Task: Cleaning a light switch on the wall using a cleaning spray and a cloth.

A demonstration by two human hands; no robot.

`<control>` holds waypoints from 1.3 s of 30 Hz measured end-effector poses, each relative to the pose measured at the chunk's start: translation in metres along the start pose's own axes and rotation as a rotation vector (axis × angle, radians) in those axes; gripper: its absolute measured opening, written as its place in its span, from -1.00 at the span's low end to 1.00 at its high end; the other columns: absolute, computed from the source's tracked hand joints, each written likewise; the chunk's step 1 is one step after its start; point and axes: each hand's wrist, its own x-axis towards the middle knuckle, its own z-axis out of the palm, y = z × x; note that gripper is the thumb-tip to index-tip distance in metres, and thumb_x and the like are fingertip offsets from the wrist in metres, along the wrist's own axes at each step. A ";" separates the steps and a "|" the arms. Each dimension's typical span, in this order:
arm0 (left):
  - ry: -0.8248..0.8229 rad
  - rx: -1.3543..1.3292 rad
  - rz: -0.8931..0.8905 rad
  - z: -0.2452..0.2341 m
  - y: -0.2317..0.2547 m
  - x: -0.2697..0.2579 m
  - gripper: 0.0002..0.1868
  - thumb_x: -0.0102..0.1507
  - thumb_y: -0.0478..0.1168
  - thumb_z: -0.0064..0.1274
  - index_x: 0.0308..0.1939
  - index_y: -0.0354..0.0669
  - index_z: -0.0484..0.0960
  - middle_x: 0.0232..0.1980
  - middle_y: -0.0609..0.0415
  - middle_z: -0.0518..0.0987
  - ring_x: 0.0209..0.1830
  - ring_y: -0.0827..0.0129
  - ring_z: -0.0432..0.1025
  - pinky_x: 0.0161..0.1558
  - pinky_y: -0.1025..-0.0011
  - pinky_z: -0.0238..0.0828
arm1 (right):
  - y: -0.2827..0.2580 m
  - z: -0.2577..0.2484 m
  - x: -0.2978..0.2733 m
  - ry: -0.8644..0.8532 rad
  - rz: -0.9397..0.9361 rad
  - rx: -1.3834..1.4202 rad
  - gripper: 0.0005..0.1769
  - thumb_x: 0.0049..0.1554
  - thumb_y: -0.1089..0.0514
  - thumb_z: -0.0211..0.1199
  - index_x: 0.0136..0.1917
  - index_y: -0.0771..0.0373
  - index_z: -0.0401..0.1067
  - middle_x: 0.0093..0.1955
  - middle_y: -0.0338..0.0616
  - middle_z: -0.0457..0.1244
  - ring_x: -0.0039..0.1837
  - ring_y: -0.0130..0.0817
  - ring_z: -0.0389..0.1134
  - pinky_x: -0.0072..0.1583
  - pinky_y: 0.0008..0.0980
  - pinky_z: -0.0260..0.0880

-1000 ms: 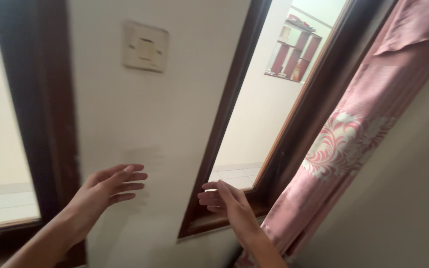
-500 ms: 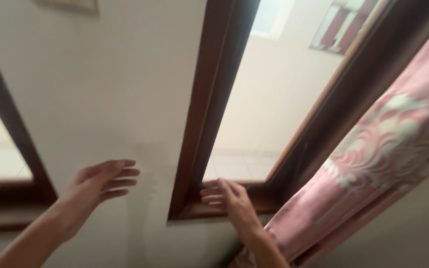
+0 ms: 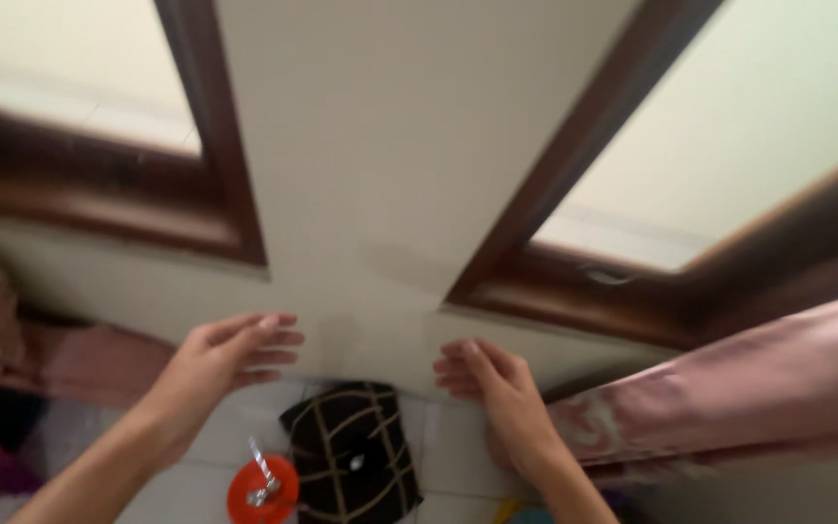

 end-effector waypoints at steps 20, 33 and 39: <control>0.195 -0.229 -0.440 -0.001 -0.517 0.122 -0.51 0.36 0.05 -0.07 0.23 -0.16 0.62 0.11 0.00 0.74 0.10 0.31 0.60 0.13 0.30 0.47 | 0.547 0.082 0.138 -0.182 0.157 -0.713 -0.55 0.06 0.26 0.33 0.25 0.19 0.48 0.14 -0.10 0.40 0.00 -0.30 0.50 0.08 -0.37 0.50; 0.250 -0.243 -0.528 0.003 -0.517 0.153 -0.54 0.36 0.03 -0.09 0.20 -0.13 0.62 0.15 0.06 0.72 0.15 0.34 0.57 0.15 0.33 0.45 | 0.610 0.090 0.168 -0.334 -0.228 -0.932 -0.71 0.00 0.45 0.25 -0.02 0.25 0.58 0.03 0.02 0.39 0.04 -0.01 0.44 0.05 -0.18 0.46; 0.273 -0.248 -0.508 -0.003 -0.513 0.157 -0.53 0.35 0.04 -0.09 0.19 -0.16 0.63 0.16 0.05 0.72 0.19 0.30 0.56 0.17 0.27 0.44 | 0.563 0.100 0.166 -0.285 -0.147 -0.997 -0.76 0.05 0.34 0.29 0.00 0.21 0.59 -0.10 0.10 0.41 -0.03 0.06 0.45 0.02 -0.12 0.45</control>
